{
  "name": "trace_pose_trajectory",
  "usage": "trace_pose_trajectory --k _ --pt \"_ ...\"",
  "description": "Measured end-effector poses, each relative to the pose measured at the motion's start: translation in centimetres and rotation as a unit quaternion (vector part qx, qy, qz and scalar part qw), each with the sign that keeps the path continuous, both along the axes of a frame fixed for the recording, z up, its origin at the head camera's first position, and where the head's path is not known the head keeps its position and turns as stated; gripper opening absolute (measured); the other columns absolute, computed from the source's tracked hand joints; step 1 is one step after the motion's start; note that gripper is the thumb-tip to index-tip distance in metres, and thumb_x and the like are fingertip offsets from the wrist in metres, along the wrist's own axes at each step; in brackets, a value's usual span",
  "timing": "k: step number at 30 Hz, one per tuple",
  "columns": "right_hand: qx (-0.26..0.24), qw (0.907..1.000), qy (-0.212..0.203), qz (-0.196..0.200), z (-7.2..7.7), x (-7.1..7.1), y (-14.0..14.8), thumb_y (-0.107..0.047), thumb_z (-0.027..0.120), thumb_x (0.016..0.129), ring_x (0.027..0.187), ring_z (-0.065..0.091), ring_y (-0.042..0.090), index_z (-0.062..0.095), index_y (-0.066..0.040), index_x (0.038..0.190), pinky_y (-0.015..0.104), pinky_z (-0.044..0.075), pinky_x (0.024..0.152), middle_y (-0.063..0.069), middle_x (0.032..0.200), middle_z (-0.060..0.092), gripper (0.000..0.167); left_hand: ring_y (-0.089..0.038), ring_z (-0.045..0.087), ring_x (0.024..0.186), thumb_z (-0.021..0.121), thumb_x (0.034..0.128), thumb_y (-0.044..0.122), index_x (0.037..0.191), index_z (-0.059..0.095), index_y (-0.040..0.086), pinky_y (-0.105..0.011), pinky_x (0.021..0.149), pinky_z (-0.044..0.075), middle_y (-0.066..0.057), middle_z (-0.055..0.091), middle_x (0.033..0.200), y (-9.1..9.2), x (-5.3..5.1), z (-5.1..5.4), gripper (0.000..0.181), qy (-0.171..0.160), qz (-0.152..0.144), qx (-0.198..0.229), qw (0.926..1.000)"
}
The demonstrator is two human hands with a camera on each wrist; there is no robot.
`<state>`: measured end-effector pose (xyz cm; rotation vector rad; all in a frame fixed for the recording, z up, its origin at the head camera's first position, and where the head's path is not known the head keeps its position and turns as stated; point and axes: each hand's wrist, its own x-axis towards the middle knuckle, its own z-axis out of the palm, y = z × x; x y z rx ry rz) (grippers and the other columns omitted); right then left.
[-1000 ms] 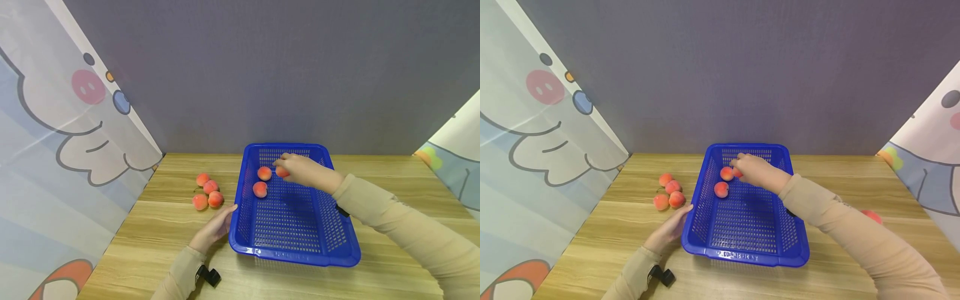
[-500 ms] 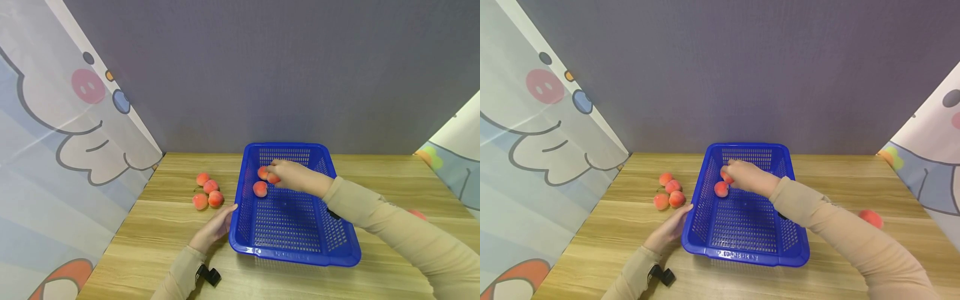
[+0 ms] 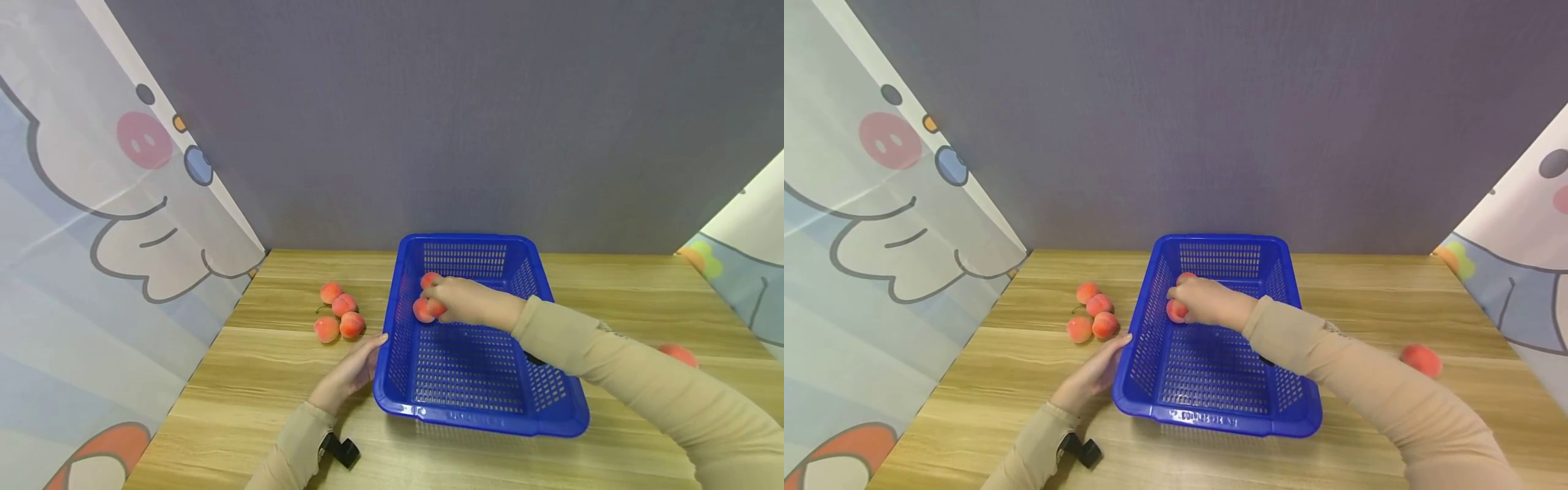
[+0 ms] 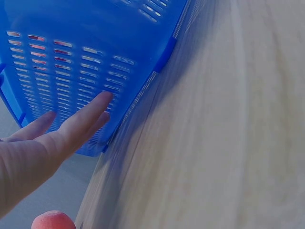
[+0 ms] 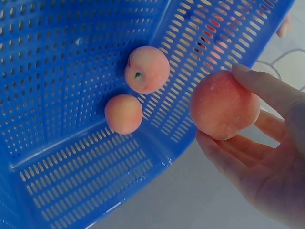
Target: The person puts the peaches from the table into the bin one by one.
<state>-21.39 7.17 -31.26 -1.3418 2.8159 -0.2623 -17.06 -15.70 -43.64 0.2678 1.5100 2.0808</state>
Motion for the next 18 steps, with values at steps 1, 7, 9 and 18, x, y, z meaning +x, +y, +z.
trace_pose_trajectory --k 1,7,9,18 --pt "-0.001 1.0 -0.003 0.002 -0.1 0.0 -0.1 -0.004 0.072 0.067 0.078 0.056 0.02 0.062 -0.006 0.094 0.032 0.048 0.071 0.004 0.086 0.06 0.029 -0.011 0.059 0.084 0.035 0.0949 0.024 0.113 0.045 0.006 -0.027 0.075 0.048 0.001 0.062 0.094 0.0 0.0 0.0 0.027 0.001 0.0 -0.001 1.0" --pt "0.007 0.9997 -0.015 0.02 -0.8 -0.1 -0.5 -0.003 0.071 0.066 0.074 0.056 0.018 0.062 -0.006 0.095 0.032 0.048 0.071 0.001 0.082 0.06 0.03 -0.011 0.058 0.086 0.036 0.0949 0.025 0.116 0.043 0.005 -0.028 0.076 0.047 0.001 0.062 0.095 -0.1 0.0 -0.1 0.031 0.003 -0.003 -0.003 1.0" --pt "0.01 0.9994 -0.027 0.018 -1.0 -0.1 -0.7 -0.002 0.071 0.067 0.069 0.054 0.017 0.061 -0.007 0.093 0.031 0.047 0.067 0.0 0.076 0.057 0.028 -0.011 0.058 0.086 0.035 0.0952 0.025 0.117 0.043 0.004 -0.027 0.076 0.047 0.002 0.062 0.095 -0.1 0.0 -0.1 0.031 0.003 -0.004 -0.003 1.0" --pt "0.033 0.9988 -0.031 0.018 -2.0 0.1 -1.5 -0.005 0.073 0.066 0.068 0.05 0.016 0.058 -0.01 0.083 0.028 0.046 0.062 0.001 0.073 0.048 0.023 -0.011 0.059 0.084 0.029 0.0967 0.018 0.12 0.04 0.002 -0.027 0.073 0.048 0.001 0.061 0.094 0.0 0.0 0.1 0.03 -0.007 -0.002 0.005 1.0"
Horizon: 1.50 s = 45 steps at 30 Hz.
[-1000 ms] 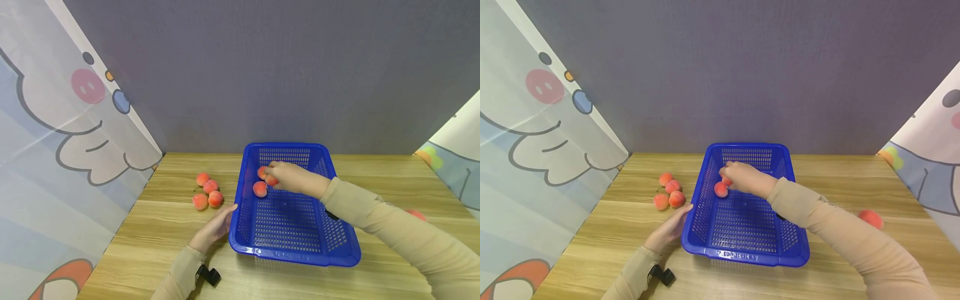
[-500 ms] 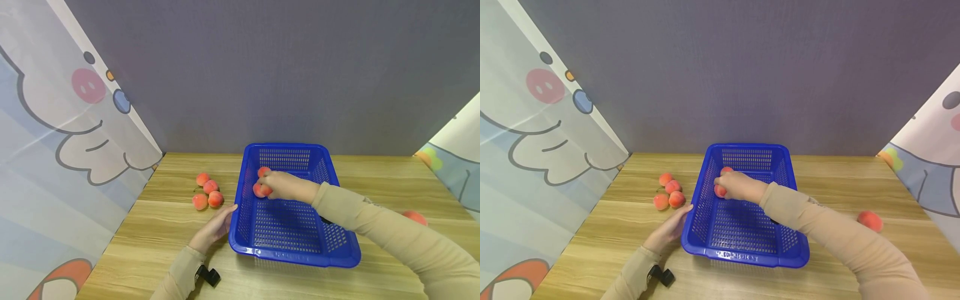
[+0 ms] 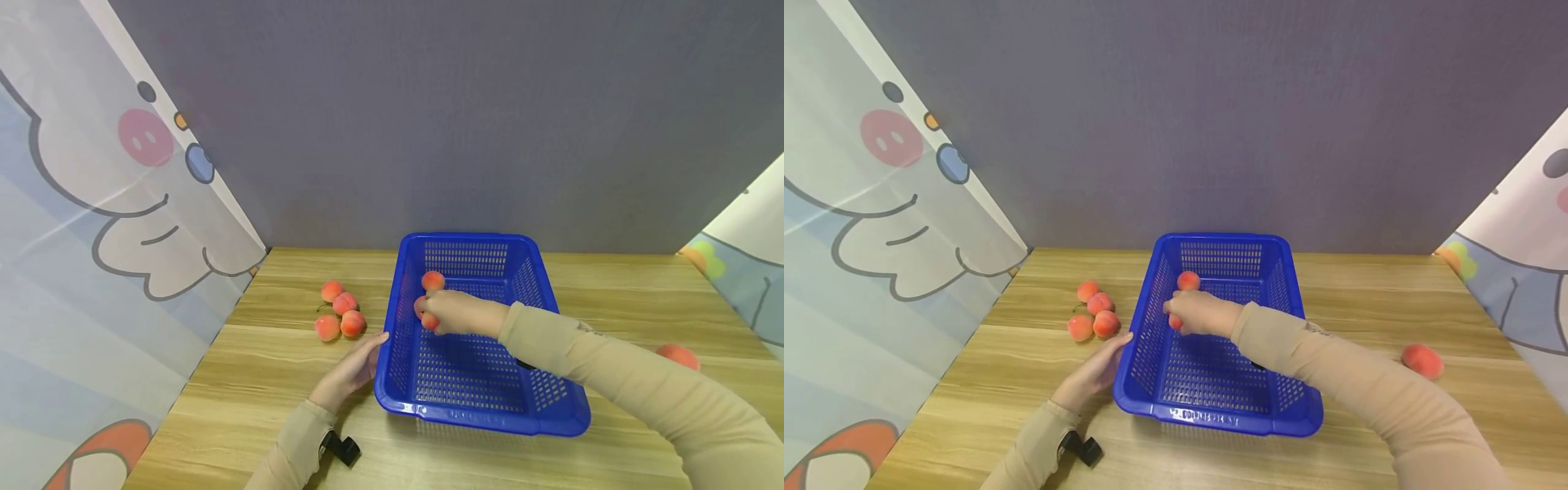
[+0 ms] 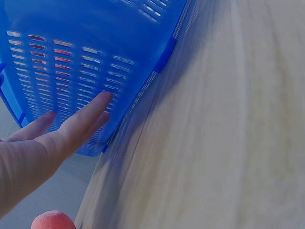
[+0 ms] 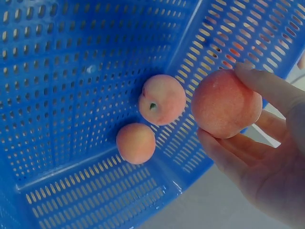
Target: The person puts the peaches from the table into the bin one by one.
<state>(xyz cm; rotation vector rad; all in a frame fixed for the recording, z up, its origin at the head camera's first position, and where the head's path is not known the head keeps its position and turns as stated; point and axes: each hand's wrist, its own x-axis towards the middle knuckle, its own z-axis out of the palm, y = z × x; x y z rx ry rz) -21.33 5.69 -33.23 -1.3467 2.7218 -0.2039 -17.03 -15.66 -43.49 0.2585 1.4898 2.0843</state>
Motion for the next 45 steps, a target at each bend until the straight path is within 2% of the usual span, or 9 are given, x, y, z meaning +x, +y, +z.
trace_pose_trajectory --k 2,9,15,23,31,40,45 --pt "0.007 1.0 0.004 0.004 -0.4 0.0 -0.1 -0.006 0.073 0.066 0.068 0.051 0.016 0.059 -0.01 0.083 0.028 0.046 0.063 0.0 0.074 0.05 0.022 -0.011 0.059 0.084 0.027 0.097 0.016 0.121 0.038 0.0 -0.027 0.074 0.048 0.001 0.061 0.094 0.0 0.1 0.3 0.031 0.0 -0.003 -0.002 1.0" --pt "0.026 0.9996 0.005 0.004 -1.4 0.2 -0.3 -0.008 0.073 0.064 0.087 0.059 0.024 0.062 -0.003 0.1 0.033 0.047 0.078 0.008 0.093 0.063 0.038 -0.01 0.058 0.085 0.026 0.0966 0.016 0.123 0.035 -0.005 -0.027 0.074 0.048 0.002 0.061 0.094 0.1 0.7 1.6 0.035 0.012 -0.013 -0.011 0.9998" --pt "0.035 0.9991 -0.023 -0.01 -2.0 0.3 -0.6 -0.007 0.073 0.066 0.092 0.059 0.025 0.062 -0.002 0.103 0.035 0.046 0.081 0.009 0.096 0.064 0.039 -0.011 0.059 0.085 0.024 0.0971 0.016 0.125 0.032 -0.006 -0.028 0.074 0.048 0.001 0.061 0.095 0.1 0.3 0.8 0.037 0.008 -0.011 -0.007 0.9999" --pt "0.049 0.9986 -0.017 -0.009 -2.6 0.4 -0.8 -0.008 0.073 0.065 0.087 0.06 0.025 0.062 -0.002 0.102 0.035 0.048 0.078 0.007 0.091 0.064 0.039 -0.011 0.058 0.087 0.032 0.096 0.023 0.127 0.031 -0.007 -0.028 0.075 0.048 0.001 0.061 0.097 0.0 -0.1 -0.1 0.044 0.013 -0.002 -0.016 0.9998" --pt "0.045 0.9986 -0.019 -0.02 -3.4 0.5 -1.0 -0.009 0.074 0.066 0.089 0.059 0.024 0.063 -0.005 0.101 0.034 0.047 0.08 0.007 0.091 0.064 0.038 -0.013 0.058 0.089 0.038 0.094 0.025 0.125 0.035 -0.006 -0.029 0.076 0.048 0.0 0.061 0.098 0.0 0.0 0.1 0.044 0.009 -0.006 0.001 0.9999" --pt "0.042 0.999 0.007 -0.014 -4.2 0.6 -1.1 -0.011 0.076 0.063 0.077 0.059 0.021 0.062 -0.008 0.089 0.031 0.048 0.069 0.003 0.074 0.057 0.029 -0.012 0.059 0.087 0.034 0.0953 0.023 0.12 0.039 -0.003 -0.028 0.074 0.048 0.0 0.062 0.096 0.0 0.2 0.3 0.036 0.013 -0.007 0.005 0.9999" --pt "0.046 0.9988 0.009 -0.016 -4.5 0.6 -1.2 -0.011 0.076 0.064 0.078 0.059 0.021 0.062 -0.008 0.09 0.032 0.048 0.07 0.003 0.076 0.058 0.03 -0.013 0.059 0.086 0.036 0.0946 0.024 0.12 0.04 -0.001 -0.029 0.074 0.049 -0.001 0.061 0.096 0.0 0.1 0.2 0.036 0.009 -0.006 0.005 0.9999"
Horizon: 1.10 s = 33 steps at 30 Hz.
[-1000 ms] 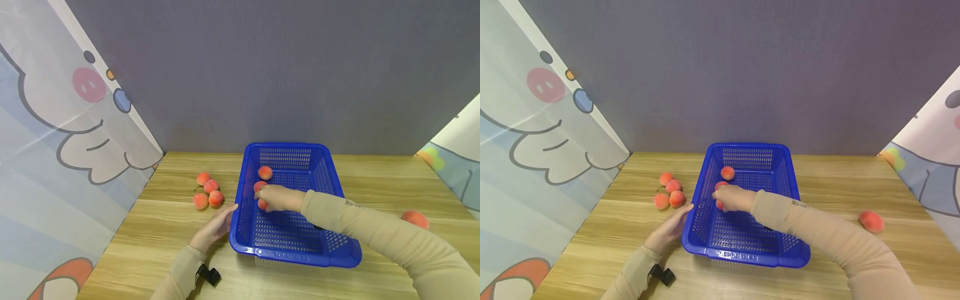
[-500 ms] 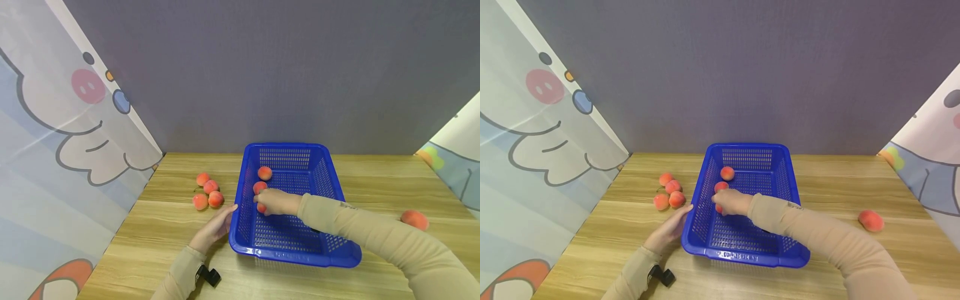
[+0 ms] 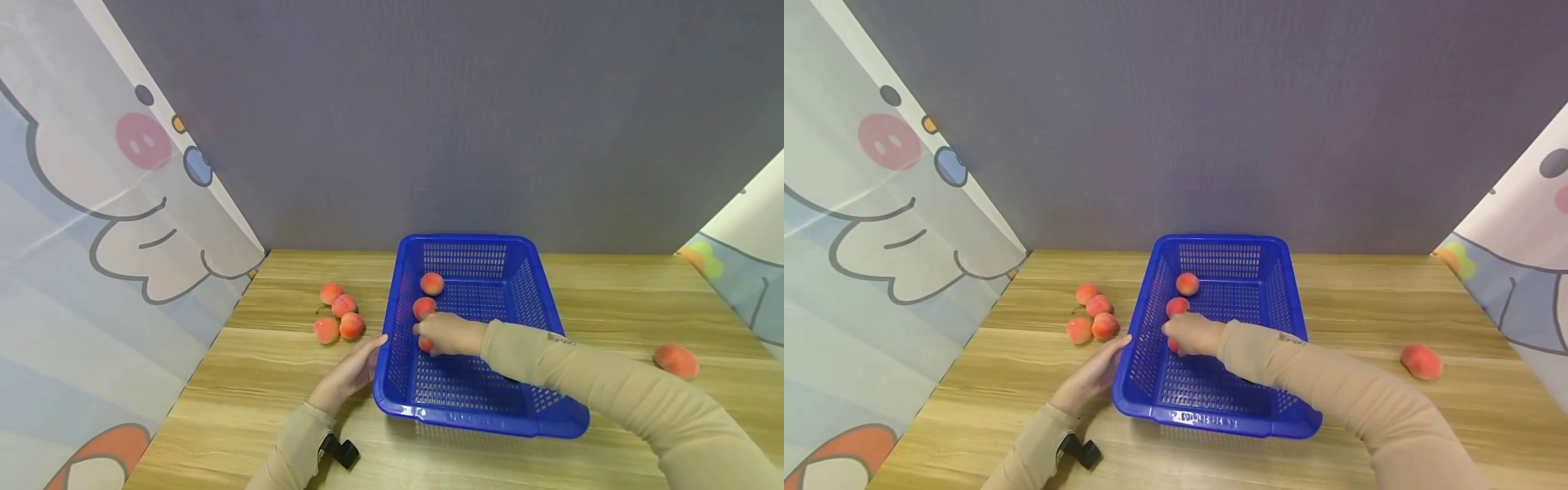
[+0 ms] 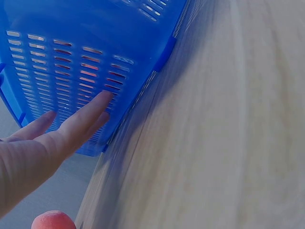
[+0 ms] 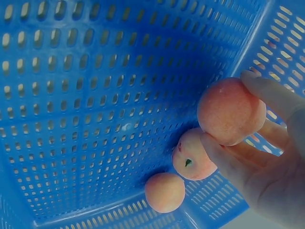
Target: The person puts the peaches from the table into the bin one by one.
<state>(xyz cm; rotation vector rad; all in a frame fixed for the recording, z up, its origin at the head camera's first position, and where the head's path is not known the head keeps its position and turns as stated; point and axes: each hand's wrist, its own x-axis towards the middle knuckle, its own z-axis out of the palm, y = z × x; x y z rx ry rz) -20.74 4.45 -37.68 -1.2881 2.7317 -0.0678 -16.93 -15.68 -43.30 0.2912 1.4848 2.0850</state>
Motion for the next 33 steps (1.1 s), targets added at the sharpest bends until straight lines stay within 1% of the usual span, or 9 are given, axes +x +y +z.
trace_pose_trajectory --k 5,9,12,16,19,27,33 --pt "-0.001 0.9999 -0.012 -0.004 -0.1 0.0 -0.15 -0.011 0.075 0.065 0.079 0.06 0.023 0.062 -0.007 0.092 0.033 0.049 0.07 0.005 0.079 0.058 0.031 -0.012 0.059 0.085 0.036 0.0945 0.024 0.117 0.042 0.003 -0.029 0.074 0.048 0.0 0.062 0.095 -0.01 -0.01 0.02 0.032 -0.004 0.0 -0.003 1.0" --pt "-0.001 0.9999 -0.011 -0.002 -0.13 0.03 -0.23 -0.011 0.075 0.064 0.077 0.06 0.023 0.062 -0.006 0.091 0.033 0.049 0.069 0.005 0.078 0.057 0.03 -0.012 0.059 0.085 0.035 0.095 0.023 0.116 0.043 0.005 -0.029 0.075 0.048 0.0 0.061 0.095 -0.03 0.02 0.02 0.029 -0.008 0.0 -0.004 1.0" --pt "-0.003 0.9999 -0.009 0.0 -0.23 0.03 -0.24 -0.011 0.075 0.064 0.076 0.06 0.022 0.062 -0.006 0.091 0.032 0.049 0.068 0.005 0.078 0.058 0.03 -0.013 0.059 0.086 0.035 0.095 0.024 0.117 0.041 0.004 -0.029 0.075 0.048 -0.001 0.061 0.096 -0.04 0.02 0.02 0.031 -0.012 0.002 -0.005 0.9999" --pt "-0.005 0.9999 -0.009 0.0 -0.45 -0.03 -0.27 -0.01 0.075 0.064 0.075 0.06 0.021 0.062 -0.006 0.09 0.031 0.049 0.068 0.005 0.078 0.058 0.03 -0.014 0.059 0.088 0.035 0.0949 0.024 0.123 0.037 -0.002 -0.03 0.076 0.048 -0.002 0.061 0.098 -0.04 0.01 0.04 0.038 -0.015 0.003 -0.004 0.9999" --pt "-0.005 0.9999 -0.009 0.0 -0.54 -0.05 -0.33 -0.01 0.075 0.064 0.073 0.059 0.021 0.062 -0.006 0.091 0.031 0.049 0.067 0.005 0.077 0.057 0.03 -0.014 0.059 0.088 0.035 0.0948 0.024 0.125 0.035 -0.004 -0.03 0.076 0.048 -0.001 0.061 0.098 -0.01 -0.01 0.06 0.041 -0.016 0.003 -0.005 0.9999" --pt "-0.004 0.9999 -0.013 -0.001 -0.32 0.06 -0.36 -0.009 0.075 0.063 0.072 0.059 0.021 0.062 -0.007 0.089 0.031 0.049 0.066 0.004 0.074 0.057 0.03 -0.013 0.059 0.087 0.033 0.0957 0.021 0.121 0.038 -0.003 -0.029 0.075 0.048 -0.002 0.061 0.097 0.04 0.06 0.21 0.035 -0.012 -0.001 0.003 0.9999" --pt "0.0 1.0 -0.009 -0.002 -0.22 0.15 -0.37 -0.01 0.075 0.063 0.074 0.06 0.021 0.061 -0.007 0.088 0.033 0.049 0.068 0.004 0.072 0.059 0.029 -0.012 0.059 0.086 0.032 0.096 0.021 0.12 0.039 -0.002 -0.028 0.074 0.049 -0.001 0.062 0.096 0.04 0.07 0.11 0.034 -0.007 0.002 -0.002 1.0"
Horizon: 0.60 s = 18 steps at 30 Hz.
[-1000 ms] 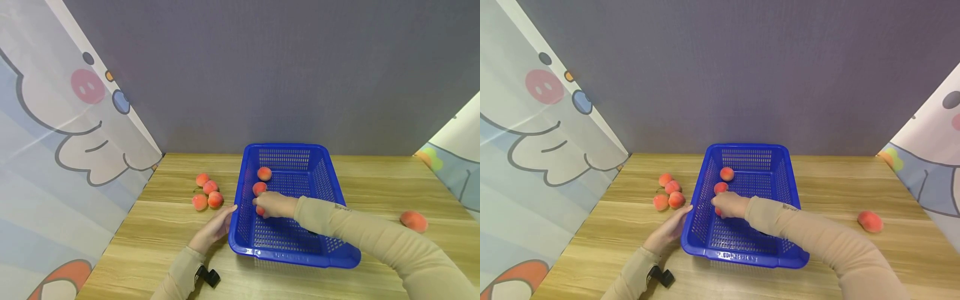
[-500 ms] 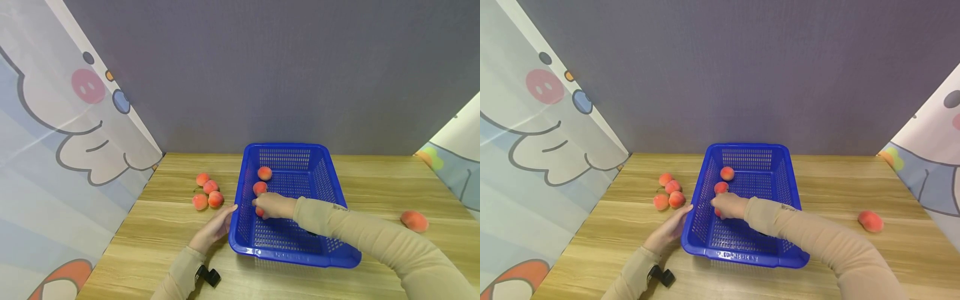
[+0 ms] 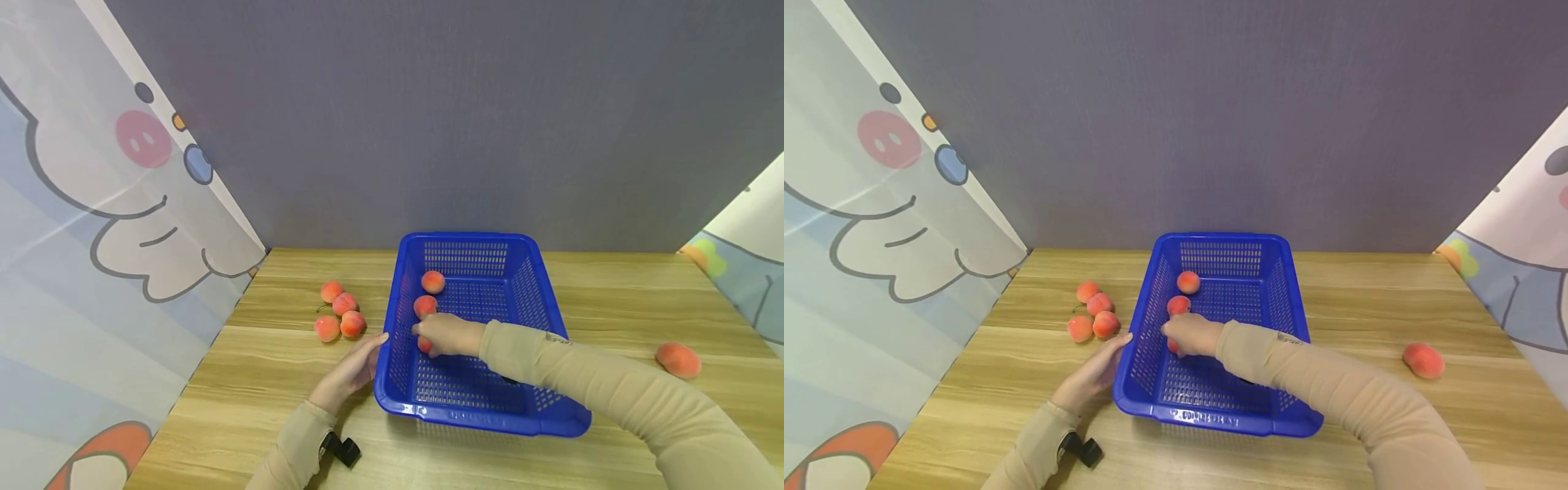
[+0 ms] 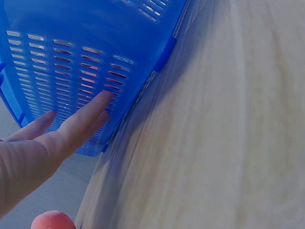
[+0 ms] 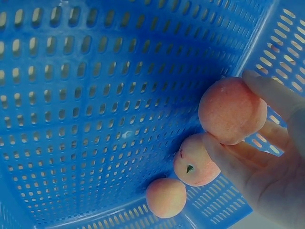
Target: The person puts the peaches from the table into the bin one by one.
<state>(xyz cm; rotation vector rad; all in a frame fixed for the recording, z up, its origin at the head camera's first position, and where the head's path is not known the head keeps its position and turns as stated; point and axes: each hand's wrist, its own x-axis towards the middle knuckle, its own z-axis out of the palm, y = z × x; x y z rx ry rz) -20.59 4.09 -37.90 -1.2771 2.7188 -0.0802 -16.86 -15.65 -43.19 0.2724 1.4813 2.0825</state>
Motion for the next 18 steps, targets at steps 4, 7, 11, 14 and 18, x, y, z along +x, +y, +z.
trace_pose_trajectory --k 4,7,11,14,18 --pt "-0.006 1.0 -0.004 -0.004 -0.06 -0.14 0.01 -0.009 0.075 0.062 0.074 0.059 0.021 0.06 -0.008 0.086 0.033 0.049 0.068 0.003 0.071 0.057 0.028 -0.013 0.059 0.087 0.033 0.0956 0.022 0.122 0.037 -0.003 -0.029 0.075 0.049 -0.001 0.062 0.097 0.0 -0.08 -0.11 0.037 0.001 0.0 0.001 1.0" --pt "-0.014 0.9999 -0.009 -0.004 -0.02 -0.17 0.01 -0.009 0.075 0.062 0.075 0.059 0.021 0.061 -0.008 0.086 0.033 0.049 0.068 0.003 0.072 0.058 0.028 -0.013 0.059 0.088 0.035 0.095 0.023 0.123 0.036 -0.005 -0.03 0.076 0.048 -0.002 0.062 0.098 -0.05 -0.14 -0.18 0.04 0.004 -0.004 0.002 1.0" --pt "-0.016 0.9998 -0.008 0.0 0.04 -0.14 0.03 -0.009 0.075 0.063 0.075 0.06 0.021 0.061 -0.008 0.088 0.032 0.049 0.069 0.004 0.072 0.058 0.028 -0.013 0.059 0.088 0.037 0.0943 0.024 0.123 0.036 -0.006 -0.03 0.076 0.048 -0.002 0.062 0.098 -0.06 -0.17 -0.19 0.042 0.007 -0.006 0.001 1.0" --pt "-0.015 0.9998 -0.01 -0.001 0.1 -0.12 0.06 -0.009 0.075 0.063 0.076 0.059 0.021 0.062 -0.008 0.09 0.033 0.049 0.069 0.004 0.073 0.058 0.029 -0.013 0.059 0.088 0.037 0.0941 0.024 0.123 0.036 -0.006 -0.029 0.075 0.048 -0.001 0.062 0.097 -0.01 -0.15 -0.15 0.042 0.006 -0.003 0.0 1.0" --pt "-0.012 0.9997 -0.019 -0.011 0.2 -0.09 0.05 -0.009 0.074 0.064 0.079 0.06 0.021 0.063 -0.007 0.095 0.033 0.048 0.072 0.005 0.077 0.06 0.033 -0.013 0.059 0.087 0.037 0.0942 0.024 0.12 0.039 -0.004 -0.029 0.074 0.049 -0.001 0.062 0.096 0.0 -0.13 -0.14 0.038 0.007 -0.001 0.001 1.0"
